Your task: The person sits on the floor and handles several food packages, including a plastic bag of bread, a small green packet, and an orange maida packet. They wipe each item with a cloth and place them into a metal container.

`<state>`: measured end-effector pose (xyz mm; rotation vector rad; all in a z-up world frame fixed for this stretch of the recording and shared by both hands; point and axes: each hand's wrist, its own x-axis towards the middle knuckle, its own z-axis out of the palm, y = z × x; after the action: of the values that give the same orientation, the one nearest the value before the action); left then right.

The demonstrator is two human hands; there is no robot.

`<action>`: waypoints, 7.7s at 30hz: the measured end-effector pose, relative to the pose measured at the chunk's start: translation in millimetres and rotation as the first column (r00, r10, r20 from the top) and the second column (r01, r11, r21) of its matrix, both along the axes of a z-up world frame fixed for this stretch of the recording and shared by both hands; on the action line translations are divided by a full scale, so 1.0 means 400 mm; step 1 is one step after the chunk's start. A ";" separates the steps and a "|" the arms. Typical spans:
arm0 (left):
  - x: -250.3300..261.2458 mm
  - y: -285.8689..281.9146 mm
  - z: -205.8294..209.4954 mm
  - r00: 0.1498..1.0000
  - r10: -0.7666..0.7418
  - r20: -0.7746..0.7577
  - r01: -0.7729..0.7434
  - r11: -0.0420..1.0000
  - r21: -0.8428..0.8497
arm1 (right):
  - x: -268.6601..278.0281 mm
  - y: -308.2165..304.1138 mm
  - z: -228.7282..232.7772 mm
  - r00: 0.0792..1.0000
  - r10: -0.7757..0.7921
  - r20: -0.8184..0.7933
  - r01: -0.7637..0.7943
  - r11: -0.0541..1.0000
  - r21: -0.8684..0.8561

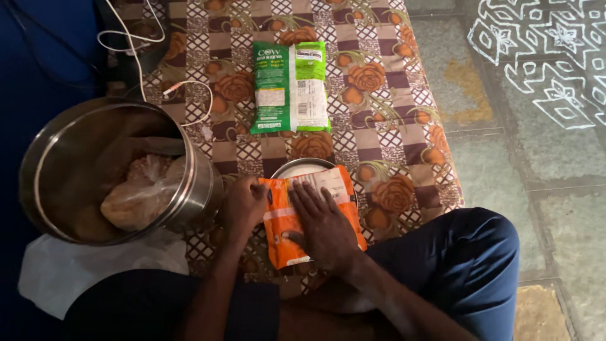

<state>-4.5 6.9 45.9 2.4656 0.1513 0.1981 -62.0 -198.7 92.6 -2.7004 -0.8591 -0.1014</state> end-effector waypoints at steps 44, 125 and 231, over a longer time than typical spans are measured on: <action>-0.126 -0.122 -0.022 0.899 -0.432 0.065 0.357 0.812 0.463 | -0.031 -0.082 -0.089 0.962 -0.228 -0.151 0.241 0.967 0.077; -0.117 -0.051 0.016 0.990 -0.024 0.140 0.085 0.892 -0.444 | 0.023 -0.220 -0.085 0.878 0.098 -0.469 0.398 0.394 0.828; -0.004 -0.197 -0.025 0.874 -0.398 0.278 0.266 0.872 0.410 | -0.025 -0.119 -0.129 0.942 -0.326 -0.079 0.326 0.945 -0.007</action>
<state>-6.0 -72.1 36.0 2.7135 -0.5189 0.5552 -71.8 -246.3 40.9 -2.7958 -0.3806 -0.0680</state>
